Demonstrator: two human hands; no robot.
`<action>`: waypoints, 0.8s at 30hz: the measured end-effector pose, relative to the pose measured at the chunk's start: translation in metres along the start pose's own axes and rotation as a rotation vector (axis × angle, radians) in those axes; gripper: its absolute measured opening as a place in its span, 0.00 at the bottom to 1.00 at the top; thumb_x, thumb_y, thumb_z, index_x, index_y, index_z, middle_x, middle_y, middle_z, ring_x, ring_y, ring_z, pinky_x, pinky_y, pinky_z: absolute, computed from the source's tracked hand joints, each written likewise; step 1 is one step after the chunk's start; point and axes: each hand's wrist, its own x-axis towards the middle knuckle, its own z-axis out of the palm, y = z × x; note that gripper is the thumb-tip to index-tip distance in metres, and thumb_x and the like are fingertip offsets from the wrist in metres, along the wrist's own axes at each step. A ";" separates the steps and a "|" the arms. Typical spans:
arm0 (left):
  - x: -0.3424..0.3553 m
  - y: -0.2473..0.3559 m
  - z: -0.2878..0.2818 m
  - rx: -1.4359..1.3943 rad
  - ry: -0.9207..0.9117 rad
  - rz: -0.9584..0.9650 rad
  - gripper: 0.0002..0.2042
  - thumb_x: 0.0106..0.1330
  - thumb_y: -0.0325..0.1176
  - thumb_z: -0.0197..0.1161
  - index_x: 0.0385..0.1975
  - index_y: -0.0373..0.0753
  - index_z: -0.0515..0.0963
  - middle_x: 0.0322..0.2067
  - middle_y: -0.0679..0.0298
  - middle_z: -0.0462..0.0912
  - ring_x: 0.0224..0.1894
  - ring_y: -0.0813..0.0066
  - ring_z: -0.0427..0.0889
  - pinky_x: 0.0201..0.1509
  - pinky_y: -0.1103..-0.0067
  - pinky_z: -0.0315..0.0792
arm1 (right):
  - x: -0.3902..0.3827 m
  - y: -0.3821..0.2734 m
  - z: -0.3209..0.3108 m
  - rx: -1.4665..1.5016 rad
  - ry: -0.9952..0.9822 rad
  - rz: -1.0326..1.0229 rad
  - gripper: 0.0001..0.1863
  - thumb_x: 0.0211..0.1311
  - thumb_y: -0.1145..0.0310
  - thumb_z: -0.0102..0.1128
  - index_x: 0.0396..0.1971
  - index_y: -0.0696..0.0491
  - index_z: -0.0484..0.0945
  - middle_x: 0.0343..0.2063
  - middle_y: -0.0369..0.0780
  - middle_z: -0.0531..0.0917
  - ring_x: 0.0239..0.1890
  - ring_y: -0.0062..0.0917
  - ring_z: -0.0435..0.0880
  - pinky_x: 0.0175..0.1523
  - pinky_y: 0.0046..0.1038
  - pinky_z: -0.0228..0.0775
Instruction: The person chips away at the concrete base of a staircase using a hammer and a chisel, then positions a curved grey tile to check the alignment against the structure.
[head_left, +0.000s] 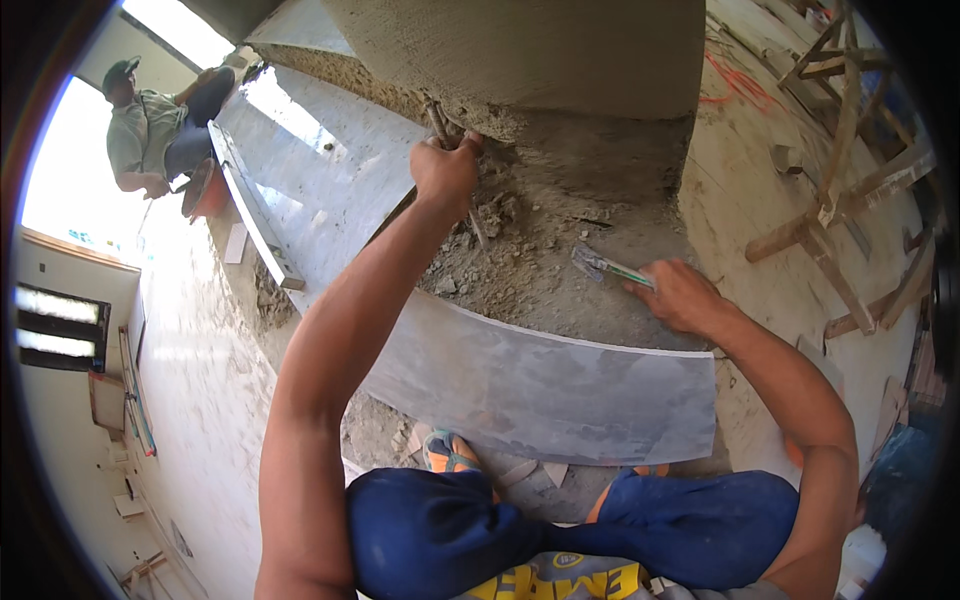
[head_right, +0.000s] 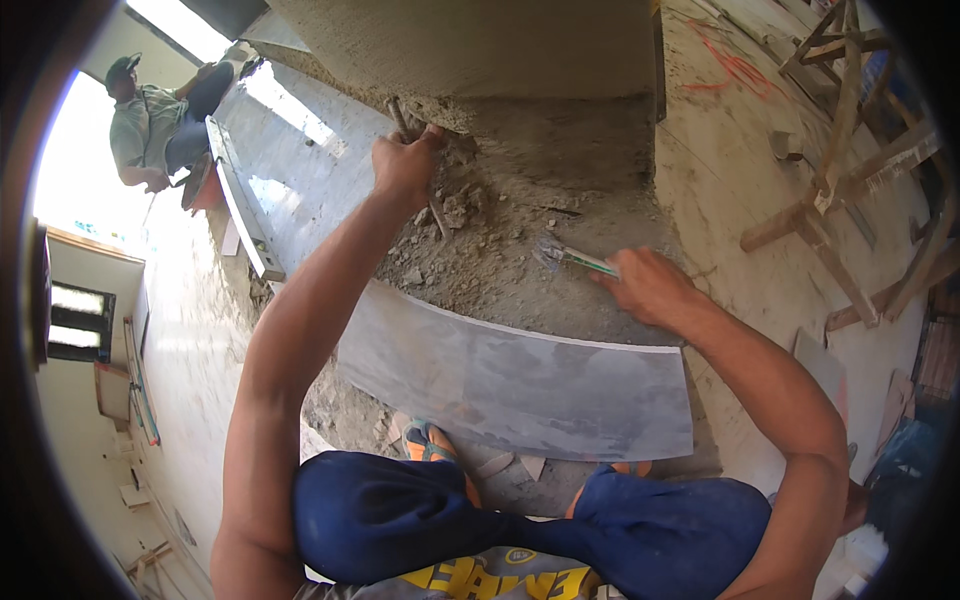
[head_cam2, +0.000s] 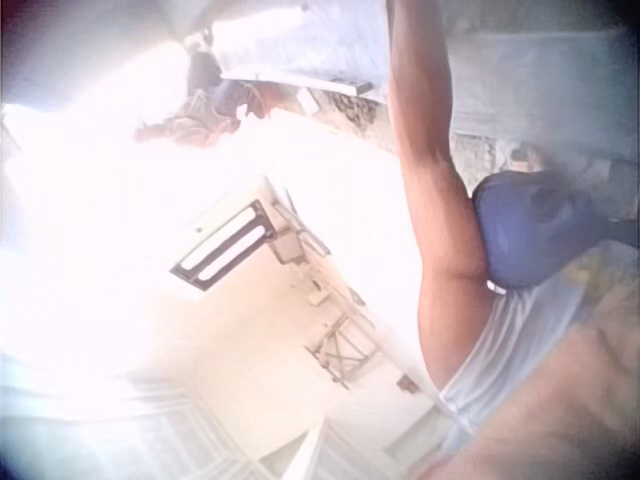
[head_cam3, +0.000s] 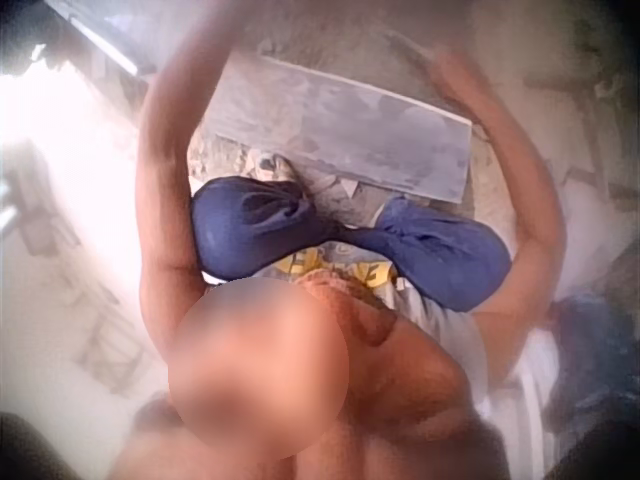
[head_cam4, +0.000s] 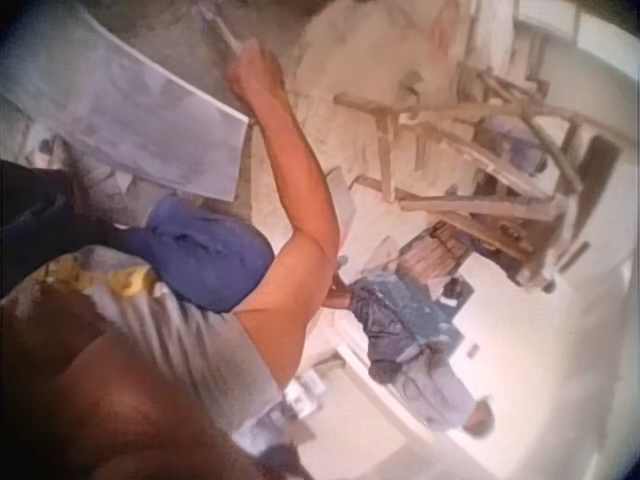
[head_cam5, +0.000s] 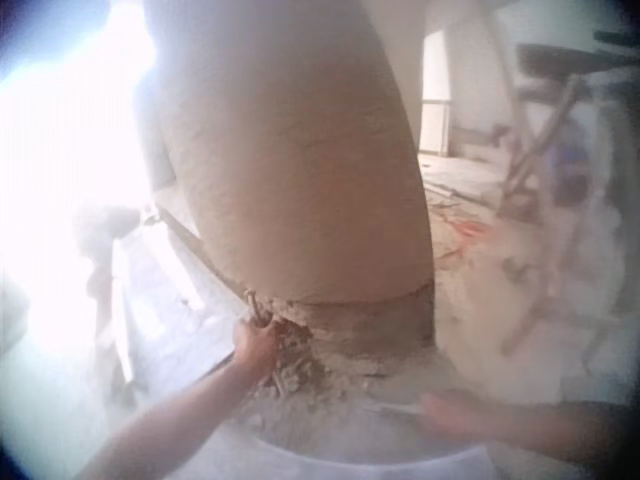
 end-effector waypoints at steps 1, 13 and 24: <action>-0.003 0.002 0.000 0.012 0.004 -0.027 0.13 0.63 0.34 0.74 0.38 0.30 0.83 0.33 0.57 0.86 0.34 0.69 0.82 0.39 0.70 0.74 | -0.001 -0.003 -0.002 0.002 -0.016 0.005 0.22 0.73 0.58 0.58 0.30 0.65 0.81 0.23 0.60 0.81 0.31 0.59 0.82 0.38 0.51 0.73; -0.005 0.024 -0.080 -0.275 -0.180 -0.088 0.17 0.70 0.20 0.55 0.57 0.23 0.75 0.36 0.51 0.84 0.24 0.71 0.81 0.19 0.83 0.66 | -0.002 -0.006 -0.003 0.017 0.002 -0.006 0.23 0.74 0.57 0.58 0.28 0.65 0.78 0.22 0.60 0.78 0.30 0.61 0.77 0.37 0.50 0.69; 0.041 0.034 -0.068 0.080 -0.317 -0.107 0.11 0.70 0.23 0.55 0.43 0.19 0.77 0.37 0.45 0.85 0.30 0.60 0.91 0.21 0.74 0.83 | -0.001 -0.008 0.000 -0.056 -0.008 -0.023 0.21 0.73 0.58 0.57 0.30 0.64 0.80 0.25 0.61 0.80 0.33 0.60 0.80 0.40 0.50 0.72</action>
